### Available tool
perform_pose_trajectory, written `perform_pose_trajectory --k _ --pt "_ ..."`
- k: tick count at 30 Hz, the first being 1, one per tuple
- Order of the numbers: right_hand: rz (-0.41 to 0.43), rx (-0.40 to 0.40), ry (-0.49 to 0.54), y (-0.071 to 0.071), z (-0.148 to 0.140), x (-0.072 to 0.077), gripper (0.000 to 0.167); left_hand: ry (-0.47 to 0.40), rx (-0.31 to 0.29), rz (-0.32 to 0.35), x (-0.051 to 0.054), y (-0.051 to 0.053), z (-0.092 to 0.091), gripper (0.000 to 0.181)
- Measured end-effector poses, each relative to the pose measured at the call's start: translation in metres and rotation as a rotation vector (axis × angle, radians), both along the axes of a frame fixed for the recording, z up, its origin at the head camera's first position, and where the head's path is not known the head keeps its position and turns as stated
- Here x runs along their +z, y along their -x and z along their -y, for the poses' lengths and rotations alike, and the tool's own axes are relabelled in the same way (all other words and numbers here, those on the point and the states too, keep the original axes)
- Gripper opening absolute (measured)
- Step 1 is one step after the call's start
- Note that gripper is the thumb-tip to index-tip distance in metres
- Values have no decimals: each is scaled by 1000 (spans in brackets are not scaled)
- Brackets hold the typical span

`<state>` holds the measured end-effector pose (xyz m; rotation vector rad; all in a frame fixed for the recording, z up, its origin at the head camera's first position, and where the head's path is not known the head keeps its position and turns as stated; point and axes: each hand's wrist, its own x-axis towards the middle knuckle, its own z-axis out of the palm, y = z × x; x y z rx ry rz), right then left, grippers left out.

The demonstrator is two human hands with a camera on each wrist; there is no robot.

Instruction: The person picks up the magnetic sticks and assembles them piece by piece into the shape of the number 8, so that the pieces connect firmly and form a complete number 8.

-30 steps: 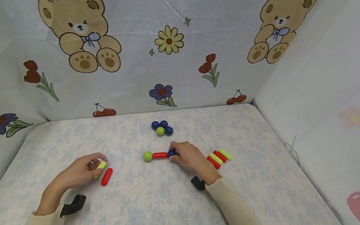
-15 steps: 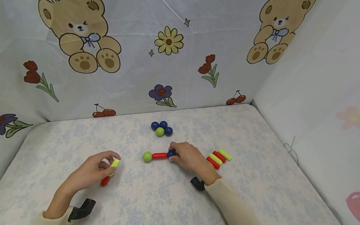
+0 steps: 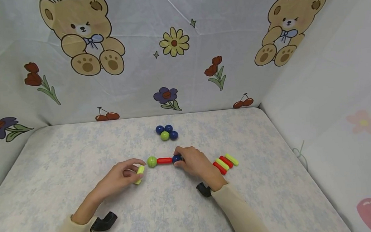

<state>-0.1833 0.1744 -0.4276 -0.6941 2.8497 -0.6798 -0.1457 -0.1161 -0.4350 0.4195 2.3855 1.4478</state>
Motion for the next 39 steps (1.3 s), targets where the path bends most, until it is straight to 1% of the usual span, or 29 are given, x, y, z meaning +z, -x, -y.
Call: perform_pose_trajectory --k 2,6,9,16,20,24,27,31,34,36,39 --pt "2 0 -1 0 0 0 28 -22 3 12 -3 0 -4 43" --pt "8 -1 -2 0 0 0 28 -51 35 14 -9 1 -9 60" --pt "12 -4 -4 0 0 0 28 -51 55 26 -11 2 -13 66" --pt "15 -14 -11 0 1 1 27 -40 77 76 -13 4 -21 65" --pt "13 -18 -12 0 2 1 27 -32 111 106 -13 6 -26 64" --pt "7 -17 -17 0 3 1 27 -27 140 116 -13 7 -30 64" --pt "4 -18 -16 0 2 1 27 -29 147 113 -14 8 -32 64" --pt "4 -15 -14 -1 2 2 28 -25 145 107 -14 9 -33 63" --pt "-5 -10 -19 -1 2 2 28 -14 125 109 -15 9 -32 61" --pt "-20 -3 -26 0 2 1 28 -10 98 118 -14 9 -30 60" --pt "-43 6 -39 1 2 -1 30 -23 33 136 -12 9 -26 60"
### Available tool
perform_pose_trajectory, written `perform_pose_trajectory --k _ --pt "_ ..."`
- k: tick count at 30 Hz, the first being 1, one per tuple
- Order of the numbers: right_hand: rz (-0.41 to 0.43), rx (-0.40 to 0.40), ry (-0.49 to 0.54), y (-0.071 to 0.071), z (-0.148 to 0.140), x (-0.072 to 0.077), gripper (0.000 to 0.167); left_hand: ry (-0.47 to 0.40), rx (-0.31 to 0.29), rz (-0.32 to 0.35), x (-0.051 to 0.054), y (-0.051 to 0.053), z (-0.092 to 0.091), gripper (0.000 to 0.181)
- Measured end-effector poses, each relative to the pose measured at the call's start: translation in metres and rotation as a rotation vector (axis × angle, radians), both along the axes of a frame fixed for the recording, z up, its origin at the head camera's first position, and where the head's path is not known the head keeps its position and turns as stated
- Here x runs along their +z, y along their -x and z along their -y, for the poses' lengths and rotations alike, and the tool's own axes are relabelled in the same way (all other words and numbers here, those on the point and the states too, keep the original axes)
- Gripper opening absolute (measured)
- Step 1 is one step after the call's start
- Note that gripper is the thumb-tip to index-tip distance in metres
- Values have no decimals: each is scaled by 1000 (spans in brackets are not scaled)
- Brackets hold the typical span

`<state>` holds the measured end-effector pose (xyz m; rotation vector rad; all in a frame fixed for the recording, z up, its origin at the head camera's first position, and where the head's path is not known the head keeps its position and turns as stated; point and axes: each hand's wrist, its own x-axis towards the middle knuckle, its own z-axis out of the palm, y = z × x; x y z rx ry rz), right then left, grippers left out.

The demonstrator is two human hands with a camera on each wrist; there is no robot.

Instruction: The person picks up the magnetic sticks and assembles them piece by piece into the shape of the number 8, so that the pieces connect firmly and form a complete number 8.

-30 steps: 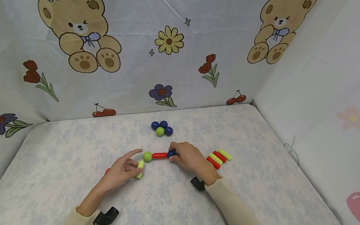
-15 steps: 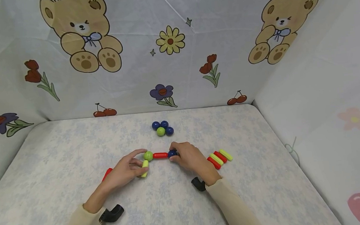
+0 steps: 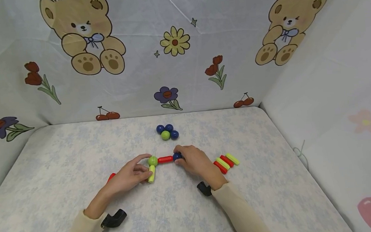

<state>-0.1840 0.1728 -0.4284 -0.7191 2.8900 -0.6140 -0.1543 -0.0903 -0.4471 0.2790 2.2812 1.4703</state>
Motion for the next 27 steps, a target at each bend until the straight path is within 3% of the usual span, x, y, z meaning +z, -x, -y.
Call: perform_pose_trajectory --k 6,9,18,27 --pt "-21 0 -10 3 2 -4 32 -55 -148 -23 0 0 7 47" --pt "-4 -1 -14 4 1 -5 33 -61 -186 -39 -3 0 7 39" --pt "57 -17 27 20 -3 8 35 -55 -178 -37 -7 -2 6 35" --pt "-8 -30 37 50 2 17 37 -61 -215 -29 -2 6 9 36"
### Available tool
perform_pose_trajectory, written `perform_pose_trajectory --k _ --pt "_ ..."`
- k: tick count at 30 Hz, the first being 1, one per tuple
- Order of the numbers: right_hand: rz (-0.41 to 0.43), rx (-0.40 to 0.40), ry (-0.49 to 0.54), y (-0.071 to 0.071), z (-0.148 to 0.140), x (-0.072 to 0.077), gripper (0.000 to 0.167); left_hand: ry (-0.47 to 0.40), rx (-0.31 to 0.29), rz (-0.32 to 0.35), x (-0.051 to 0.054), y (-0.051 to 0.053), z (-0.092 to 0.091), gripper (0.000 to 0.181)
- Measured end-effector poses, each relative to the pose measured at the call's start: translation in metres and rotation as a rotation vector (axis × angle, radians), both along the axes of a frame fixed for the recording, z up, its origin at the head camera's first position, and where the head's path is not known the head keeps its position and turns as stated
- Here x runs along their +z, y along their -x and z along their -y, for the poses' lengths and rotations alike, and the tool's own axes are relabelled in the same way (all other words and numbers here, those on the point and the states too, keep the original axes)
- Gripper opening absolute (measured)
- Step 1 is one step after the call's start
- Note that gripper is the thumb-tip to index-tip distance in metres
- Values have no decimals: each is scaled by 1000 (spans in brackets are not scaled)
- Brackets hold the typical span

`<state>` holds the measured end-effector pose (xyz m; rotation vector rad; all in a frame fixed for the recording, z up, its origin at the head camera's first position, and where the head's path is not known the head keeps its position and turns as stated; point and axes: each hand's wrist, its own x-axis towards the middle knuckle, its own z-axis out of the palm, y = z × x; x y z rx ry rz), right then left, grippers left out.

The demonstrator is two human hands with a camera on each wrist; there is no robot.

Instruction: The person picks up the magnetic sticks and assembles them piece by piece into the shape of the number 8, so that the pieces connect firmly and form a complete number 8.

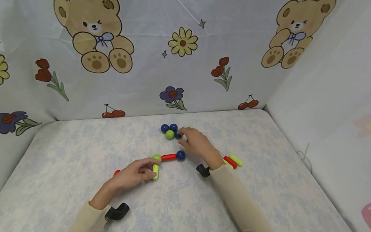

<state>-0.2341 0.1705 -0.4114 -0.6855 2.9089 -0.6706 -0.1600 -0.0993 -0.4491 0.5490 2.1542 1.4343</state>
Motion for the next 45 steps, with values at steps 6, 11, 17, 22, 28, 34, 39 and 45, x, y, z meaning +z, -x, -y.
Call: perform_pose_trajectory --k 6,11,17,22,28,34,39,45 --pt "-55 -23 -15 13 3 -7 38 -35 -17 55 0 5 -1 36" --pt "-45 -47 -15 19 3 -13 36 -60 -25 69 -4 7 -1 33" --pt "-19 -72 -22 19 2 -17 31 -78 -32 74 -8 7 1 33" --pt "-25 -86 -37 18 1 -18 27 -81 -36 64 -9 6 2 34" --pt "-11 -101 -84 18 -4 -21 32 -82 -42 44 -8 6 3 34" --pt "-8 -100 -98 13 -10 -19 39 -97 -45 47 -8 6 3 34" --pt "-2 -86 -123 8 -17 -17 40 -98 -43 49 -7 6 4 35" --pt "-10 -56 -113 1 -20 -13 37 -87 -42 52 -4 6 5 35"
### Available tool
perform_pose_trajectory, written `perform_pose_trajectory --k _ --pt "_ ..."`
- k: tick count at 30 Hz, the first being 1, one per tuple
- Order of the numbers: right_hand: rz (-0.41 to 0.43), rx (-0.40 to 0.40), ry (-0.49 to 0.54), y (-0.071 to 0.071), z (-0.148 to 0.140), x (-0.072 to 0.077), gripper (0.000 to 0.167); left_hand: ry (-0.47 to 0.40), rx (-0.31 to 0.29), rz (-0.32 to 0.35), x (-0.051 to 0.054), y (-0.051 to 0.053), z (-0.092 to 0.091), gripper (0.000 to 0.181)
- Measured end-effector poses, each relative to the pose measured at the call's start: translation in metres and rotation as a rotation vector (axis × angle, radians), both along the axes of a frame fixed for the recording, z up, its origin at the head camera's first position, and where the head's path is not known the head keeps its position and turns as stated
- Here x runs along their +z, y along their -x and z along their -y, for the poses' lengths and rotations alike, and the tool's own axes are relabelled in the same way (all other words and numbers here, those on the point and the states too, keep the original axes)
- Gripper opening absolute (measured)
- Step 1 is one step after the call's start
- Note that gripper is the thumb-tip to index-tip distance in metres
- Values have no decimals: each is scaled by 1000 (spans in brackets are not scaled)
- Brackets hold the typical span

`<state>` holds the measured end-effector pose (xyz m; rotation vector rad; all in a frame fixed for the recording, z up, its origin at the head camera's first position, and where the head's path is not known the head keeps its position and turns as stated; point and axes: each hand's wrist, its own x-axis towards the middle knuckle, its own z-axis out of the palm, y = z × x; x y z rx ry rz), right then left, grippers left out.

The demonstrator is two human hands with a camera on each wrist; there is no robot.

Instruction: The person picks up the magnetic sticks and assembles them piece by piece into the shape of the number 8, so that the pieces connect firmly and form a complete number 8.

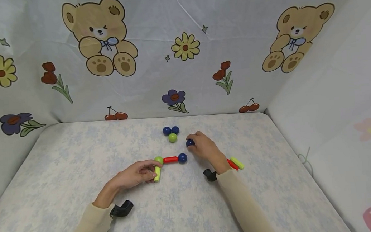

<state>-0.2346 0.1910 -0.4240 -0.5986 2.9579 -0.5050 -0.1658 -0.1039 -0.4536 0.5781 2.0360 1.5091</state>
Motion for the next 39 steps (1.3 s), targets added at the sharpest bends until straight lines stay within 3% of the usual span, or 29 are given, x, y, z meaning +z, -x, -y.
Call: perform_pose_trajectory --k 8,12,19,26,39 --pt "-23 21 45 -15 0 8 35 10 -1 0 0 0 1 35" --pt "-25 66 122 -24 -1 15 35 9 -13 -6 0 0 2 35" --pt "16 102 198 -40 8 23 35 10 -20 -24 0 1 3 34" --pt "47 205 215 -53 18 18 31 -2 -15 -15 1 0 2 35" --pt "174 304 198 -69 42 10 29 -8 1 -14 2 -2 1 36"
